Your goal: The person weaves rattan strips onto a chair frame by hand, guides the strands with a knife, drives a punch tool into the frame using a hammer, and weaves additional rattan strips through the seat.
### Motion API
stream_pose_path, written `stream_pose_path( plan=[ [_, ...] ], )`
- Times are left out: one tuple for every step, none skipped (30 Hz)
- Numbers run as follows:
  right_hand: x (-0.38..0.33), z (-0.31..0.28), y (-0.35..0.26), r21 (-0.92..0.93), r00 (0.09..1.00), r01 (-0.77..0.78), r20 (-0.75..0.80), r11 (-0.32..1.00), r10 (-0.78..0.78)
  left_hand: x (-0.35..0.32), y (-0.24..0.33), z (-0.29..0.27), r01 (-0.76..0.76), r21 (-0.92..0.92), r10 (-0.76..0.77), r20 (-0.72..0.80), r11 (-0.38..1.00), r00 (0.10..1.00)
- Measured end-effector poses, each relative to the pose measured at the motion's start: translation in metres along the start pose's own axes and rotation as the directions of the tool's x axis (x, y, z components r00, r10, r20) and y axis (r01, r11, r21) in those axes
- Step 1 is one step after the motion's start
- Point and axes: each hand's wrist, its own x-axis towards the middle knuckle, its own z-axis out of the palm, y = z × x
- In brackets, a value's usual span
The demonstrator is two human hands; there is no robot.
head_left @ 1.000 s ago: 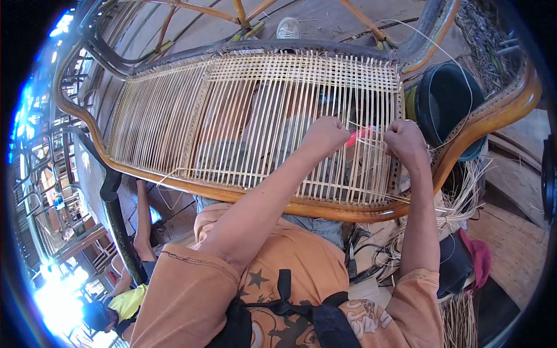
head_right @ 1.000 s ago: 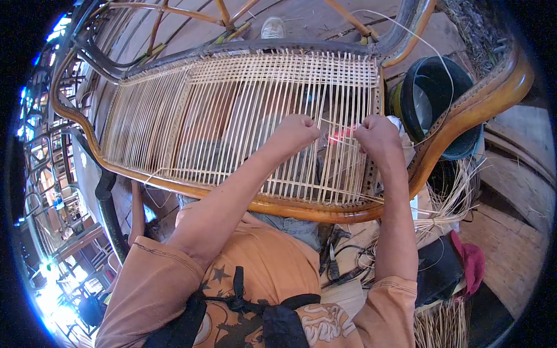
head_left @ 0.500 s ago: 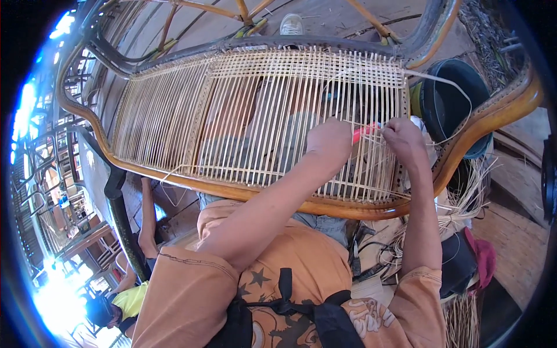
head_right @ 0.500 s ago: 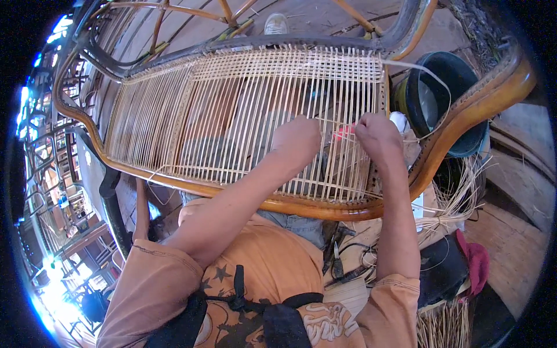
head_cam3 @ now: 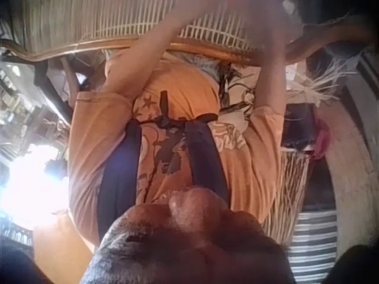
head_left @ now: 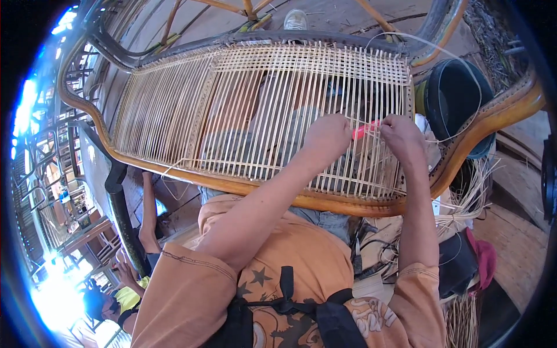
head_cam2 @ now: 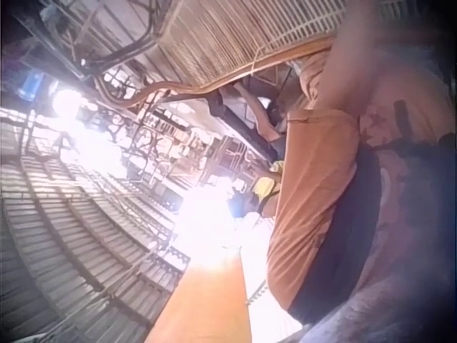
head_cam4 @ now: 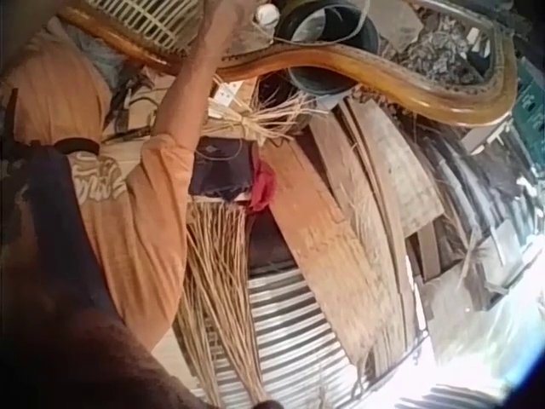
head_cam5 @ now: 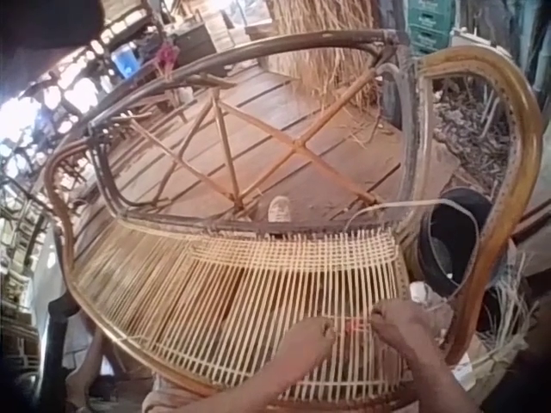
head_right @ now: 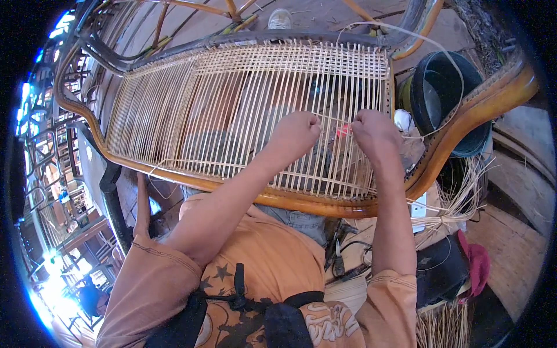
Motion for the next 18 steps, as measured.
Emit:
stream_pose_path(
  plan=[
    [0.001,0.0,0.0,0.003,1.0,-0.012,0.024,1.0,0.012,-0.002,0.001,-0.001,-0.024,0.149,0.033,-0.058,0.989,0.998],
    [0.002,0.0,0.0,0.004,0.999,-0.023,0.048,1.0,0.023,-0.002,0.0,-0.002,-0.022,0.149,0.031,-0.06,0.989,0.998],
    [0.002,0.002,0.001,0.002,0.999,-0.024,0.049,1.0,0.024,-0.003,0.001,-0.001,-0.015,0.238,0.022,-0.024,0.971,0.999],
    [0.004,0.007,0.001,-0.064,1.0,-0.005,0.014,0.998,0.006,-0.003,0.002,-0.001,-0.012,0.325,0.008,0.012,0.946,1.0],
    [0.005,0.01,0.001,-0.13,1.0,0.011,-0.019,0.991,-0.014,-0.003,0.003,-0.001,-0.01,0.322,0.007,0.011,0.947,1.0],
    [0.004,0.009,-0.001,-0.133,1.0,0.015,-0.013,0.991,-0.017,-0.004,0.004,-0.002,-0.002,0.326,-0.011,0.037,0.945,0.999],
    [0.001,0.007,-0.004,-0.059,0.998,0.052,-0.016,0.997,-0.053,-0.004,0.005,-0.004,0.007,0.33,-0.029,0.062,0.944,0.998],
    [-0.002,0.006,-0.006,0.016,0.996,0.088,-0.022,0.996,-0.088,-0.001,0.005,-0.006,0.014,0.327,-0.036,0.061,0.945,0.997],
    [-0.004,0.005,-0.005,0.011,0.996,0.09,-0.02,0.996,-0.09,0.005,0.006,-0.009,0.093,0.237,-0.12,0.102,0.967,0.987],
    [-0.005,0.004,-0.003,0.07,0.996,0.093,0.0,0.993,-0.093,0.01,0.006,-0.012,0.176,0.148,-0.198,0.151,0.973,0.969],
    [-0.007,0.002,0.0,0.129,0.995,0.093,0.019,0.987,-0.096,0.012,0.002,-0.011,0.178,0.143,-0.199,0.15,0.974,0.968],
    [-0.007,0.002,0.002,0.128,0.995,0.095,0.024,0.987,-0.099,0.012,-0.003,-0.011,0.165,0.053,-0.171,0.138,0.985,0.976],
    [-0.006,0.003,0.005,0.172,0.995,0.092,0.02,0.981,-0.097,0.011,-0.009,-0.01,0.149,-0.037,-0.143,0.123,0.988,0.982],
    [-0.006,0.003,0.006,0.217,0.995,0.089,0.015,0.972,-0.095,0.01,-0.013,-0.009,0.153,-0.038,-0.147,0.123,0.987,0.981],
    [-0.005,0.003,0.009,0.215,0.995,0.088,0.016,0.973,-0.093,0.011,-0.013,-0.011,0.171,-0.085,-0.158,0.144,0.982,0.977],
    [-0.005,0.003,0.01,0.211,0.995,0.094,0.023,0.973,-0.101,0.011,-0.012,-0.012,0.189,-0.131,-0.167,0.164,0.973,0.972],
    [-0.004,0.004,0.012,0.208,0.994,0.101,0.03,0.973,-0.109,0.011,-0.011,-0.014,0.189,-0.131,-0.166,0.165,0.973,0.972],
    [-0.002,0.006,0.012,0.21,0.994,0.1,0.031,0.973,-0.109,0.009,-0.01,-0.015,0.188,-0.146,-0.162,0.173,0.971,0.971]
  ],
)
